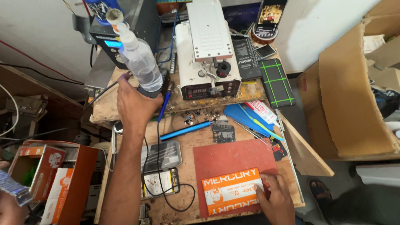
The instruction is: The person handles a disassembled mobile phone and a small circuit board on a cluttered workbench. They use tweezers and a soldering iron to manipulate and solder small components on the board while another person stands nearby.
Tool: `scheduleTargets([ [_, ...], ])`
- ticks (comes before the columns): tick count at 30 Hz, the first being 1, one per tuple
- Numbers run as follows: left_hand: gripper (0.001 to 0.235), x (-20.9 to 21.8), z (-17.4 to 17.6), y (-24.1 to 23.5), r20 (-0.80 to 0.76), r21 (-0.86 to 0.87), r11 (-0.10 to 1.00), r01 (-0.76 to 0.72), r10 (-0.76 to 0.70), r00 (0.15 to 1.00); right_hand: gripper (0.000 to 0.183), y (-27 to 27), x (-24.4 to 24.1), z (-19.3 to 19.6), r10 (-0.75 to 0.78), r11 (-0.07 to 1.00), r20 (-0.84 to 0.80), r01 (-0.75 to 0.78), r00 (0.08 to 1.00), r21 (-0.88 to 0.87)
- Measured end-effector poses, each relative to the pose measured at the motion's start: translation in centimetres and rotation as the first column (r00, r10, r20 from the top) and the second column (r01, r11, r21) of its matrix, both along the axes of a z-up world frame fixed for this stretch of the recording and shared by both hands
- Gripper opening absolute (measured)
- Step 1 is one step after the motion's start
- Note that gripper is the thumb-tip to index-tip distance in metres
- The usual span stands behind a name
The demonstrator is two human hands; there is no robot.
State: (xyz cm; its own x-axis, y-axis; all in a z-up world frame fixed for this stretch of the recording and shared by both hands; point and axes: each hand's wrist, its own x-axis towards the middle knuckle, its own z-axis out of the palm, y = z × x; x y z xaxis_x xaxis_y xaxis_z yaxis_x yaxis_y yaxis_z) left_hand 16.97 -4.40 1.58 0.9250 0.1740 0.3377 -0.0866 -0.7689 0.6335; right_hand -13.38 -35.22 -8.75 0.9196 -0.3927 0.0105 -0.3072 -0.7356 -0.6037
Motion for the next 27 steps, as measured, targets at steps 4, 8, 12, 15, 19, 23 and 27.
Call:
scheduleTargets([
  [4,0.099,-0.5,0.1,0.5,0.034,0.032,0.999,0.011,-0.012,0.999,0.037,0.4,-0.2,-0.2,-0.023,1.000,-0.060,0.023,0.998,0.009],
  [8,0.103,-0.5,0.1,0.8,0.000,0.046,0.999,0.001,-0.001,1.000,0.036,-0.1,-0.1,0.0,-0.025,1.000,-0.019,0.026,0.999,0.018],
  [12,0.099,-0.2,0.0,2.2,-0.071,0.051,0.998,0.022,-0.019,0.997,0.034,0.0,0.0,0.0,-0.014,0.998,-0.021,0.015,1.000,0.056],
  [15,0.103,0.1,-0.2,3.2,-0.022,0.086,0.994,0.061,-0.059,0.998,0.035,0.0,0.1,0.1,-0.018,0.999,-0.023,0.019,1.000,0.043],
  [19,0.102,0.4,-0.6,4.3,-0.075,0.057,0.994,0.088,-0.084,0.994,0.035,-0.2,-0.1,0.1,0.001,0.999,-0.048,0.001,0.999,0.038],
  [23,0.100,0.8,-0.7,5.4,-0.057,0.073,0.988,0.135,-0.131,0.990,0.035,-0.1,0.1,0.1,-0.024,0.998,-0.072,0.028,0.997,0.055],
  [27,0.099,0.8,-0.8,5.6,-0.073,0.071,0.986,0.154,-0.149,0.986,0.036,-0.3,0.0,0.1,-0.002,0.999,-0.052,0.004,0.999,0.044],
])
